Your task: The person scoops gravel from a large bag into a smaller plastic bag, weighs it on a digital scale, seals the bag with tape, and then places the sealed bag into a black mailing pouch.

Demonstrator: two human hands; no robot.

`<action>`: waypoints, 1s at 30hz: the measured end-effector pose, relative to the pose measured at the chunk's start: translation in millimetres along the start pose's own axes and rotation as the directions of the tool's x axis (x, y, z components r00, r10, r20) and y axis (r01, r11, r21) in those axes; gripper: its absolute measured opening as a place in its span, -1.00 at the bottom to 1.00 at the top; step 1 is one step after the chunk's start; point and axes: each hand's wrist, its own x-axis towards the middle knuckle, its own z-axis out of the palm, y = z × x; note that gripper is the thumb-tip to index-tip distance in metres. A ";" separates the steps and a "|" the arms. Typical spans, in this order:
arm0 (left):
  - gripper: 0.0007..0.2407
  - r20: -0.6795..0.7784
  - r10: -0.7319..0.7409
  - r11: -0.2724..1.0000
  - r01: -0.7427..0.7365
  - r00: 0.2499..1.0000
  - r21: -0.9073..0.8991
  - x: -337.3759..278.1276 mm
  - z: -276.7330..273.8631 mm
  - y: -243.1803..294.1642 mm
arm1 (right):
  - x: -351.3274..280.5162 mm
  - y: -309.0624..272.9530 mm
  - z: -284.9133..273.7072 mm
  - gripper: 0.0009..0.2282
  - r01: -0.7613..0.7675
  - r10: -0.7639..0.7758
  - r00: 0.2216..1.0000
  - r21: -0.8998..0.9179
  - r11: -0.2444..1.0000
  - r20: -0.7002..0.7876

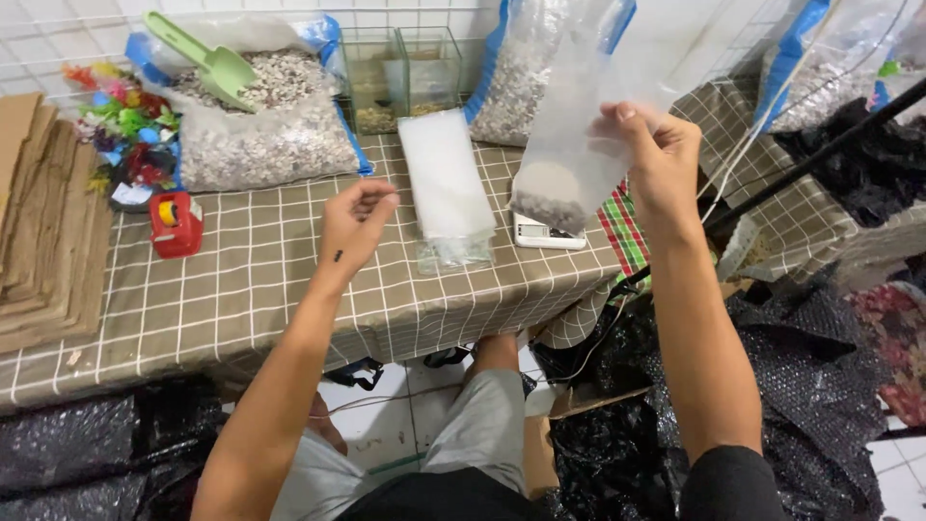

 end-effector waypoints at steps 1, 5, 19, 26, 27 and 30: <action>-0.87 0.010 0.002 1.000 -0.002 1.000 0.001 2.5 -5.2 -16.4 | 4.1 5.6 -2.4 -0.90 -0.001 0.001 1.000 -0.001 1.000 -0.010; -0.85 -0.051 -0.082 0.977 0.090 0.995 0.192 -0.6 -24.8 -45.6 | 26.0 32.5 -14.7 -0.87 0.040 -0.039 0.999 -0.046 0.998 0.026; -0.81 -0.159 -0.021 0.952 0.068 0.987 0.300 -21.2 -39.1 -119.8 | 89.0 119.0 -32.5 -0.81 -0.076 0.067 0.991 0.078 0.994 0.118; -0.80 -0.153 0.006 0.943 0.046 0.988 0.330 -22.9 -39.6 -119.1 | 107.0 197.5 -40.7 -0.79 -0.160 0.156 0.987 0.226 0.961 0.039; -0.80 -0.148 0.015 0.942 0.036 0.989 0.333 -23.1 -39.2 -117.0 | 108.1 204.9 -43.0 -0.81 -0.177 0.178 0.984 0.274 0.945 0.020; -0.81 -0.159 -0.027 0.942 0.078 0.987 0.325 -22.8 -38.4 -109.2 | 107.9 209.6 -46.0 -0.80 -0.202 0.216 0.976 0.305 0.931 -0.012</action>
